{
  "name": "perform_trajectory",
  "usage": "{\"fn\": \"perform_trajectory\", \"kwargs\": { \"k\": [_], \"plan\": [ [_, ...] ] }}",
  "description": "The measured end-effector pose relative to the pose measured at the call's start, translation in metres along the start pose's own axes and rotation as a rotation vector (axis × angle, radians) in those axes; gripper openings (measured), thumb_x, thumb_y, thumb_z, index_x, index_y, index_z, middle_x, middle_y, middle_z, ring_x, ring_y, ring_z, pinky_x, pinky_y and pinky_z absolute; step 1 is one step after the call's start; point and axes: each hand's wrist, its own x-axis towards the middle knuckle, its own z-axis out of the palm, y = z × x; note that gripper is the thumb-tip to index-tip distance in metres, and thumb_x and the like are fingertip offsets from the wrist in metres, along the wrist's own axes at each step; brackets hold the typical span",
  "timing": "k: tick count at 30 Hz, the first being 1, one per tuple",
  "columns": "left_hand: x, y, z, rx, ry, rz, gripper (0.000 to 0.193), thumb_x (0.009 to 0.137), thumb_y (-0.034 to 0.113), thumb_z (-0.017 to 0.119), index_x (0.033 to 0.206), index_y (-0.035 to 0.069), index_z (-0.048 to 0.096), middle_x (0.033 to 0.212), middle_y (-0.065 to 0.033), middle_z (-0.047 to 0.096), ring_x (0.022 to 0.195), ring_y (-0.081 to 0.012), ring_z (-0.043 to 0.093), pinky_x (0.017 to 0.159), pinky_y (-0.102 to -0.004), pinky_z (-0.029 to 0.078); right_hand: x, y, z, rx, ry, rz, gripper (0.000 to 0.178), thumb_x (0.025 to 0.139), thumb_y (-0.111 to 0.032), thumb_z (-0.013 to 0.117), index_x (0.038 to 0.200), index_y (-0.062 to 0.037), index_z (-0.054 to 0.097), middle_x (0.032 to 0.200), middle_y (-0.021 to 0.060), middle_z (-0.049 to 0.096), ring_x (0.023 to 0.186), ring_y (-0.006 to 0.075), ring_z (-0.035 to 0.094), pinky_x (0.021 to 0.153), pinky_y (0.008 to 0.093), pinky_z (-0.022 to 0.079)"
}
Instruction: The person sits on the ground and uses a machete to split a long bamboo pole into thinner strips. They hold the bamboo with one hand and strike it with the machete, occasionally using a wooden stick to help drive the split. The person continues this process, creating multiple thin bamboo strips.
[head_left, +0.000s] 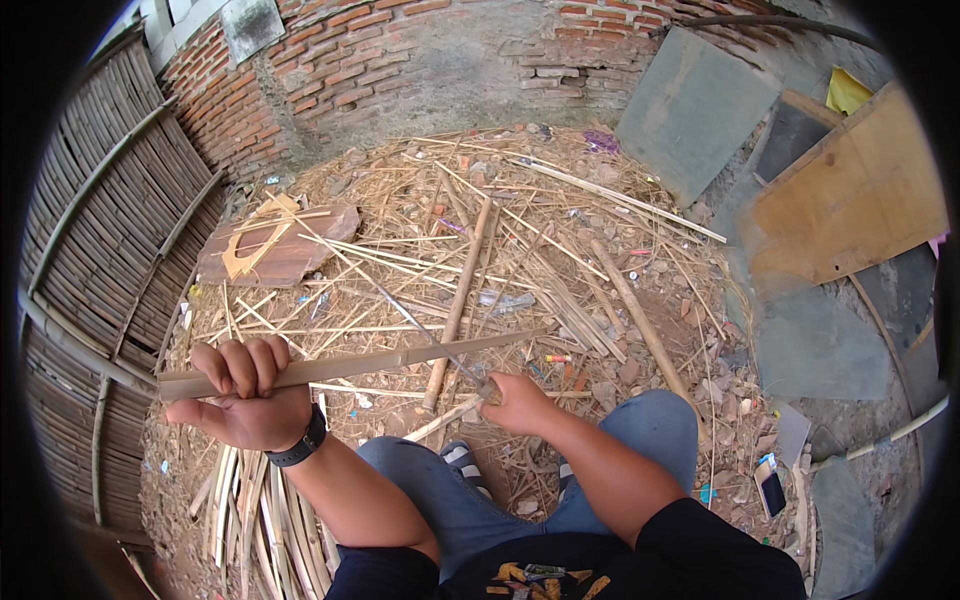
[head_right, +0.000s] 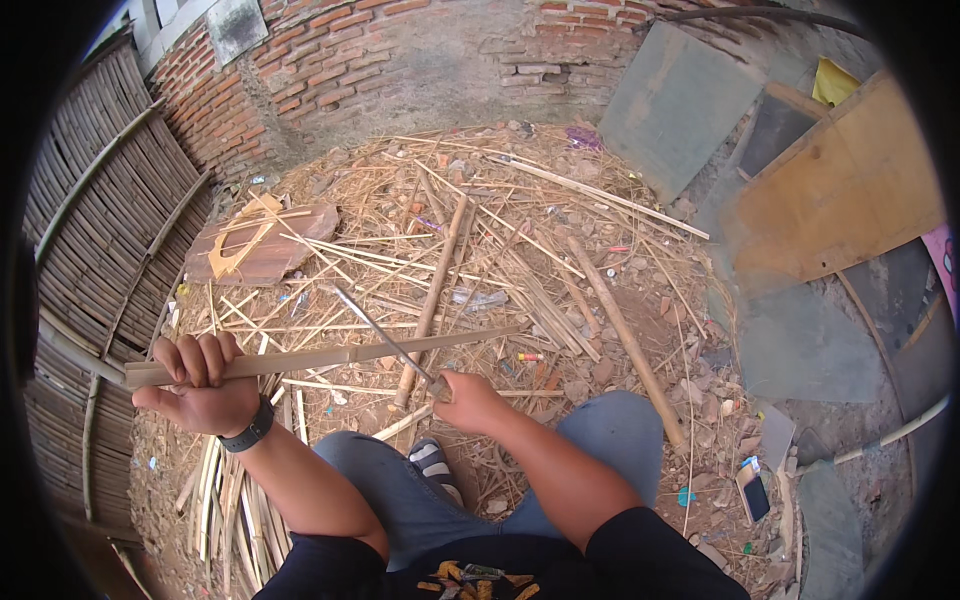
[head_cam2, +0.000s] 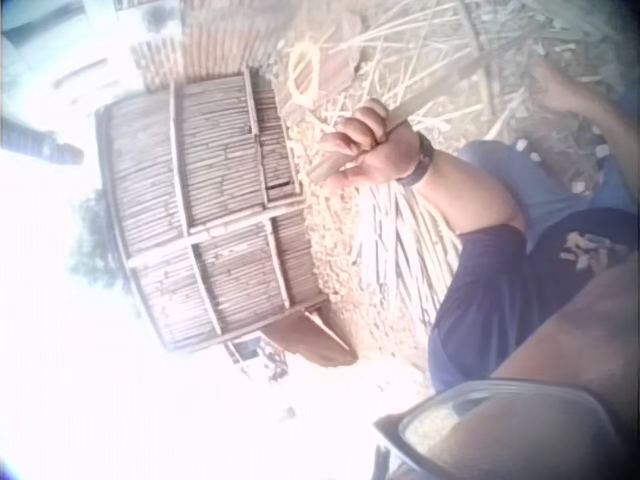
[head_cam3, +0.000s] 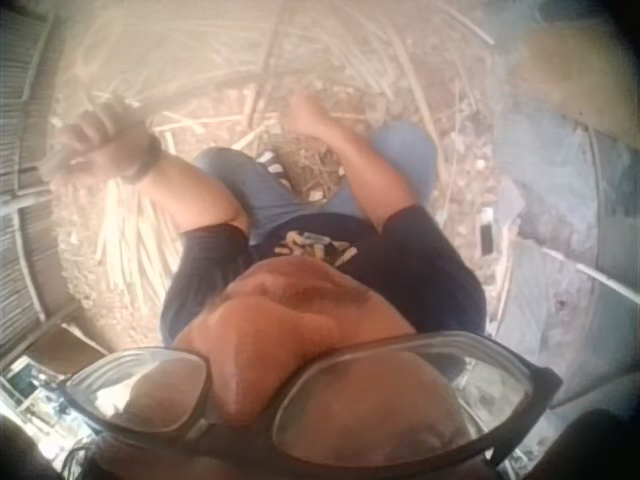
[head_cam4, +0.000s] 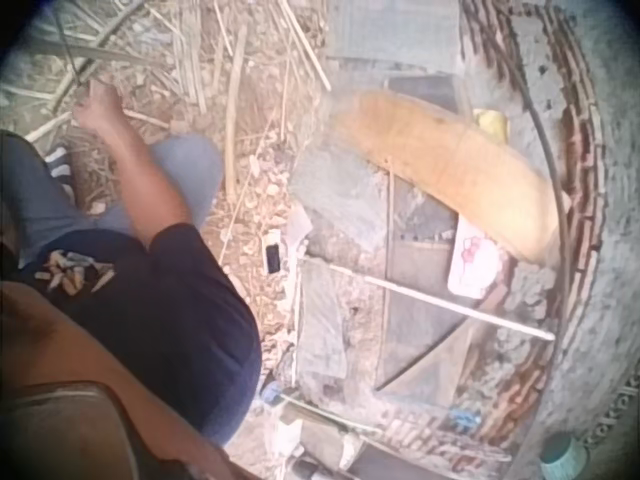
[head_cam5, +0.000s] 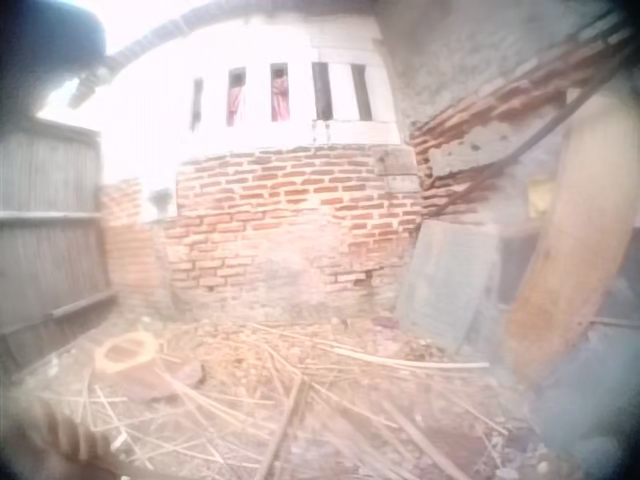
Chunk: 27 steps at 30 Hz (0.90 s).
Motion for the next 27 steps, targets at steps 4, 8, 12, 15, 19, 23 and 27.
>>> {"fn": "perform_trajectory", "kwargs": {
  "k": [4, 8, 12, 15, 19, 23, 27],
  "plan": [
    [0.0, 0.0, 0.0, 0.009, -0.001, 0.002, 0.06, 0.089, 0.076, 0.044, 0.074, 0.018, 0.036, 0.05, 0.0064, 0.029, 0.043, -0.007, 0.022, 0.047, -0.0259, 0.019, -0.001, -0.003, -0.003, 0.016, -0.005, -0.143, 0.046, 0.08, -0.028, 0.07, 0.113, 0.0034, 0.06, 0.09, 0.0248, 0.067, 0.086, 0.0398, 0.066, 0.077, 0.0458, 0.051],
    [-0.002, -0.005, 0.011, 0.009, -0.005, -0.007, 0.06, 0.089, 0.075, 0.045, 0.073, 0.018, 0.036, 0.05, 0.0063, 0.029, 0.042, -0.0066, 0.021, 0.046, -0.0256, 0.017, 0.019, 0.044, 0.01, 0.028, 0.141, 0.102, 0.046, 0.08, -0.028, 0.071, 0.113, 0.0025, 0.061, 0.093, 0.0258, 0.067, 0.089, 0.0395, 0.067, 0.079, 0.044, 0.051],
    [-0.001, -0.002, 0.009, 0.013, -0.008, 0.002, 0.06, 0.089, 0.075, 0.045, 0.072, 0.018, 0.036, 0.05, 0.0063, 0.029, 0.042, -0.0068, 0.021, 0.046, -0.0263, 0.017, 0.005, 0.008, 0.009, 0.062, 0.098, -0.018, 0.047, 0.08, -0.028, 0.07, 0.113, 0.0042, 0.059, 0.094, 0.0255, 0.067, 0.091, 0.0394, 0.066, 0.08, 0.044, 0.052],
    [0.0, -0.001, 0.004, -0.001, -0.01, 0.003, 0.06, 0.089, 0.075, 0.045, 0.072, 0.018, 0.036, 0.05, 0.0063, 0.03, 0.043, -0.0072, 0.021, 0.047, -0.0268, 0.018, 0.003, 0.008, 0.007, 0.064, 0.05, -0.117, 0.049, 0.08, -0.029, 0.071, 0.115, 0.0029, 0.06, 0.092, 0.0258, 0.067, 0.086, 0.0386, 0.067, 0.078, 0.0424, 0.052],
    [-0.002, -0.006, 0.011, -0.021, -0.042, -0.021, 0.06, 0.089, 0.074, 0.046, 0.072, 0.018, 0.036, 0.051, 0.0064, 0.03, 0.043, -0.0069, 0.021, 0.046, -0.0269, 0.017, 0.02, 0.041, 0.016, 0.008, 0.187, 0.085, 0.048, 0.08, -0.03, 0.073, 0.114, 0.0023, 0.061, 0.083, 0.0247, 0.066, 0.079, 0.0375, 0.067, 0.074, 0.0426, 0.051],
    [-0.002, -0.002, 0.012, 0.004, -0.028, -0.008, 0.059, 0.089, 0.074, 0.047, 0.073, 0.018, 0.036, 0.051, 0.0065, 0.029, 0.042, -0.0067, 0.022, 0.046, -0.0269, 0.017, 0.012, 0.016, 0.012, 0.046, 0.164, 0.078, 0.046, 0.079, -0.027, 0.073, 0.112, 0.0025, 0.061, 0.081, 0.0243, 0.066, 0.079, 0.0382, 0.067, 0.073, 0.0436, 0.051],
    [-0.001, -0.001, 0.005, 0.009, -0.014, 0.004, 0.06, 0.089, 0.074, 0.047, 0.073, 0.018, 0.036, 0.052, 0.0064, 0.029, 0.043, -0.0067, 0.023, 0.047, -0.0269, 0.018, -0.006, -0.016, -0.004, 0.03, 0.028, -0.093, 0.047, 0.08, -0.024, 0.07, 0.116, 0.0033, 0.058, 0.089, 0.026, 0.067, 0.089, 0.0414, 0.066, 0.079, 0.0459, 0.051]
  ]
}}
